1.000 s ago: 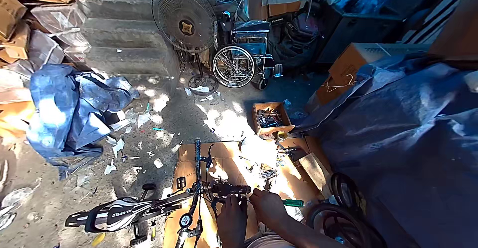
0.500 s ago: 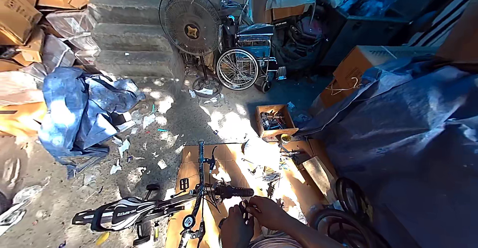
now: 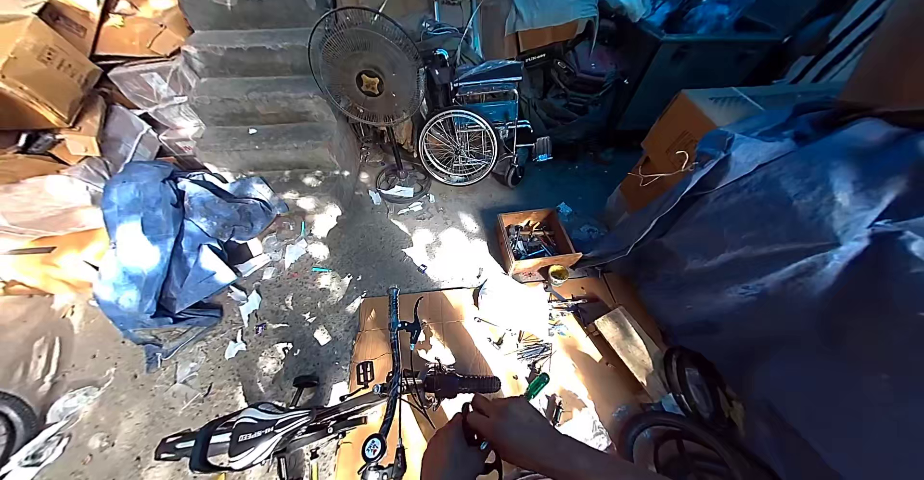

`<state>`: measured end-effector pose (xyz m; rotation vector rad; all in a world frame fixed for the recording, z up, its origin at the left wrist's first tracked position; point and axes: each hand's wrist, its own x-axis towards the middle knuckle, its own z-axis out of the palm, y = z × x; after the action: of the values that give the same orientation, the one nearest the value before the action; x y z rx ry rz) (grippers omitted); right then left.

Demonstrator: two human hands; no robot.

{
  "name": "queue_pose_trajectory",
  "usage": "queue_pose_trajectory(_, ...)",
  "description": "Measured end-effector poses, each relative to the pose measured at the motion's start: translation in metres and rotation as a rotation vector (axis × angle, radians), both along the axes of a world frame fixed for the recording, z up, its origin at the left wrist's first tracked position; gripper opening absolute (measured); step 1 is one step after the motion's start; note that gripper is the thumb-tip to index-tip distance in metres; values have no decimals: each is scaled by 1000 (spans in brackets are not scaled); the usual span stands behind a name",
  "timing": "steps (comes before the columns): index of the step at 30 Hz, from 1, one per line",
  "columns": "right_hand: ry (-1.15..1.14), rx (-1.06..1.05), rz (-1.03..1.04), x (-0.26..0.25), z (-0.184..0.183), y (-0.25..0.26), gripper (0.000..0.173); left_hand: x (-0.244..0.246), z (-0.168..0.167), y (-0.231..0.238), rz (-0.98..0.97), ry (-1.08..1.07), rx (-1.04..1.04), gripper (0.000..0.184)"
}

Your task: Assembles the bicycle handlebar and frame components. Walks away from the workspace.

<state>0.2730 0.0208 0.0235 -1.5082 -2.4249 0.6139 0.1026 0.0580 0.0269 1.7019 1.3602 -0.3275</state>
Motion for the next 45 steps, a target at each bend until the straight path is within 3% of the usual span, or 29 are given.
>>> queue_pose_trajectory(2, 3, -87, -78, -5, 11, 1, 24, -7, -2, 6, 21, -42, -26, 52)
queue_pose_trajectory(5, 83, -412, -284, -5, 27, 15, 34, -12, 0, 11, 87, -108, -40, 47)
queue_pose_trajectory(7, 85, -435, -309, -4, 19, 19, 55, -11, -3, 8, 119, -188, -49, 42)
queue_pose_trajectory(8, 62, -403, -300, -4, 15, 19, 58, -9, -5, 7, 130, -214, -57, 43)
queue_pose_trajectory(14, -8, -306, -203, -1, 16, 23, 36, -1, -9, 6, 273, -458, -152, 31)
queue_pose_trajectory(18, -10, -279, -134, 1, 22, 30, 28, -5, -3, 8, 380, -560, -277, 35)
queue_pose_trajectory(22, -20, -289, -23, 17, 19, 36, 23, -2, 0, 2, 467, -507, -320, 33)
queue_pose_trajectory(25, -27, -430, -59, 31, 17, 44, 44, 11, -1, -7, 504, -497, -266, 29)
queue_pose_trajectory(28, 7, -388, -66, 43, 4, 44, 61, 31, 1, -17, 577, -549, -241, 29)
queue_pose_trajectory(31, 40, -282, -44, 53, -7, 39, 55, 42, 2, -25, 594, -577, -270, 28)
queue_pose_trajectory(34, 33, -340, -26, 60, -11, 37, 47, 53, 3, -34, 582, -484, -274, 28)
queue_pose_trajectory(38, -8, -477, 33, 66, -23, 37, 52, 64, -8, -43, 563, -277, -221, 32)
queue_pose_trajectory(41, 0, -449, 45, 69, -30, 37, 58, 72, -6, -50, 631, -283, -183, 29)
queue_pose_trajectory(45, 11, -448, 51, 67, -32, 41, 50, 74, -7, -48, 667, -306, -184, 31)
